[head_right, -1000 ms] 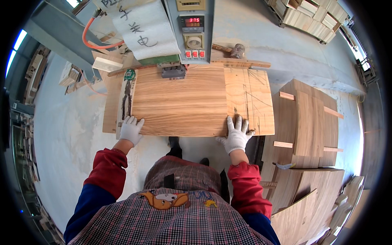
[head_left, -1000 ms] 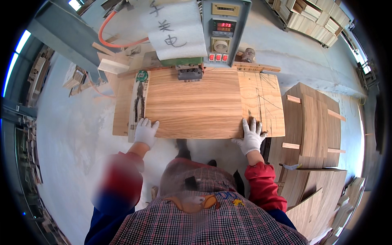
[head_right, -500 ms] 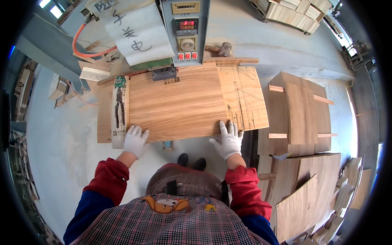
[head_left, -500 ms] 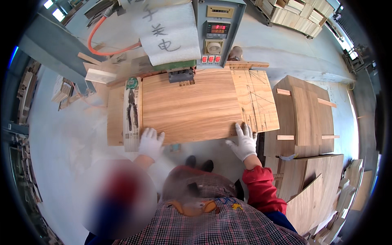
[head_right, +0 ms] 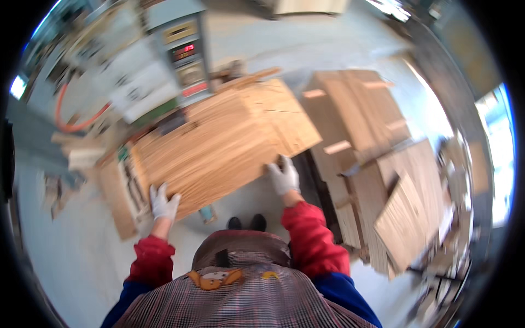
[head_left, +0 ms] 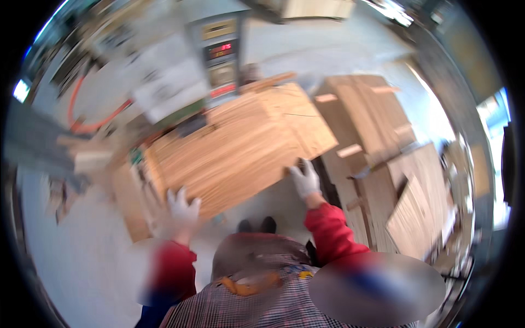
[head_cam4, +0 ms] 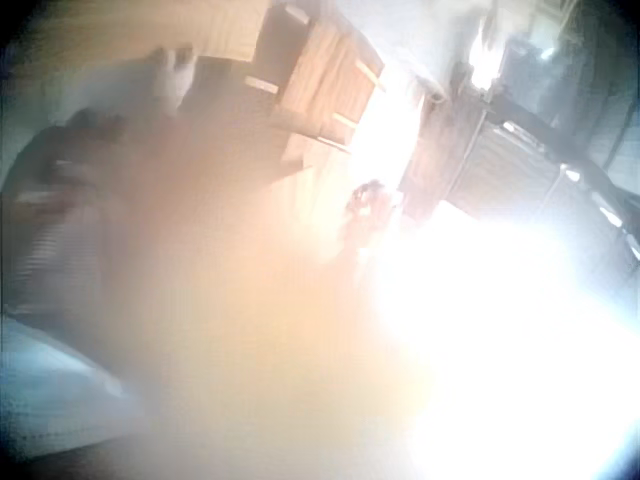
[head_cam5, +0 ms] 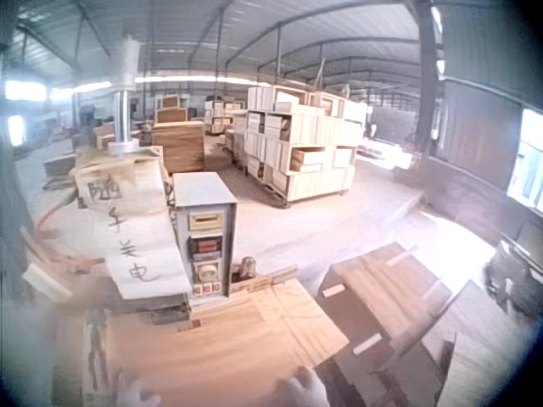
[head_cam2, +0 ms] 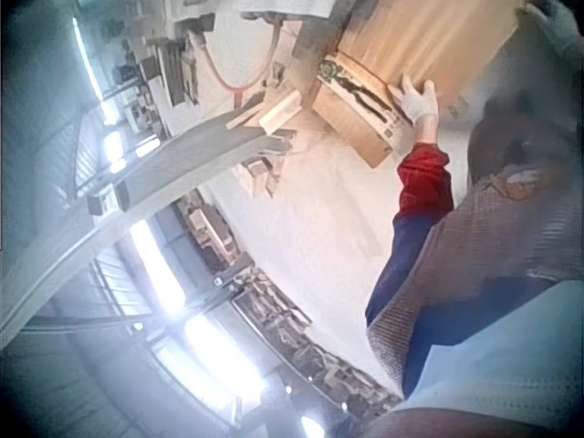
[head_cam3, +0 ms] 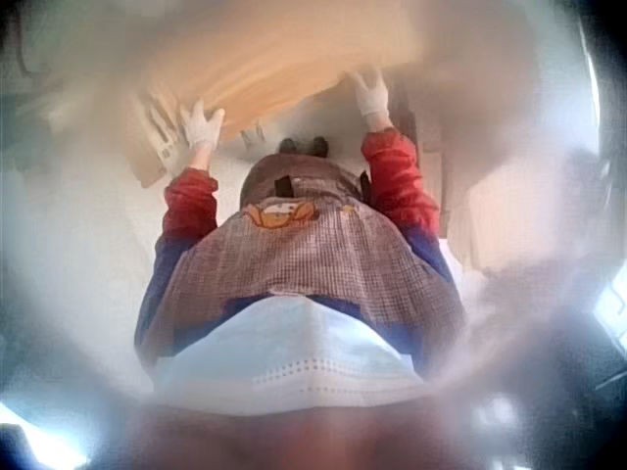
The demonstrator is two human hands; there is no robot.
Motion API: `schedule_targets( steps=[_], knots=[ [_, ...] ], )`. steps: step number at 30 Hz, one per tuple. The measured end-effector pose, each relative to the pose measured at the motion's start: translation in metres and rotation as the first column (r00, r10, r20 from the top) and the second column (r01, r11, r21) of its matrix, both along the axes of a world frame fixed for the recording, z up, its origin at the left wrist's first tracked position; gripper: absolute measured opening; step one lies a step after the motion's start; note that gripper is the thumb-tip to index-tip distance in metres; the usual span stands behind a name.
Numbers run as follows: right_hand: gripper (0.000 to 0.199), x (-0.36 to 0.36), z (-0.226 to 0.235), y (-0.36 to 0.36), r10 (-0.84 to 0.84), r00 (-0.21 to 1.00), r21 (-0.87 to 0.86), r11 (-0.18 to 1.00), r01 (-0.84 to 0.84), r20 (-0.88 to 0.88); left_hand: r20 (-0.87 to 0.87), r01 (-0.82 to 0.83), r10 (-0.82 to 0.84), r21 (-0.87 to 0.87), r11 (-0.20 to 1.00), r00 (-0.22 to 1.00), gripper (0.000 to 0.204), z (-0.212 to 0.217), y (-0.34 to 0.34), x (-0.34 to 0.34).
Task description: The person places wood panels onto a machine for processing, removes them, and stacks them onto a pallet jack, before removing their gloves.
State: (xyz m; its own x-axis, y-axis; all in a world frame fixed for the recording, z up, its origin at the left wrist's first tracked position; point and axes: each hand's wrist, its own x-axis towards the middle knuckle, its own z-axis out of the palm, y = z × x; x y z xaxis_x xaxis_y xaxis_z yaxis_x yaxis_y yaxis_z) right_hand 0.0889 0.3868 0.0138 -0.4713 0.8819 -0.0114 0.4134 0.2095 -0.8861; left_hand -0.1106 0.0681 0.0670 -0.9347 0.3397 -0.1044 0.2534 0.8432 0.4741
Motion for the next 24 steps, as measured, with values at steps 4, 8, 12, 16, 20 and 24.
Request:
schedule_targets(
  steps=[4,8,12,16,20,24],
  knots=[
    [0.035,-0.023,0.013,-0.004,-0.165,0.963,-0.425,0.903,0.06,-0.213,-0.055,-0.013,0.017,0.064,0.998,0.998,0.048,-0.01,-0.008,-0.002],
    [0.028,0.032,0.037,-0.009,-0.258,0.957,-0.501,0.851,0.16,-0.132,0.194,-0.079,-0.006,0.43,0.899,0.981,0.046,-0.023,-0.013,-0.001],
    [0.026,0.099,0.075,-0.028,-0.41,0.887,-0.643,0.742,0.189,-0.212,0.574,-0.465,0.085,0.558,0.687,0.815,0.06,-0.028,-0.008,-0.006],
    [0.025,0.162,0.1,-0.026,-0.458,0.853,-0.564,0.785,0.255,-0.251,0.733,-0.53,-0.003,0.495,0.689,0.68,0.059,-0.017,0.045,0.005],
    [0.029,0.262,0.105,-0.006,-0.564,0.772,-0.45,0.794,0.409,-0.293,0.692,-0.365,-0.279,0.629,0.687,0.666,0.053,0.002,0.144,0.073],
    [0.026,0.39,0.079,0.001,-0.811,0.502,-0.486,0.583,0.652,-0.3,0.617,-0.238,-0.527,0.752,0.615,0.584,0.051,0.001,0.255,0.173]
  ],
)
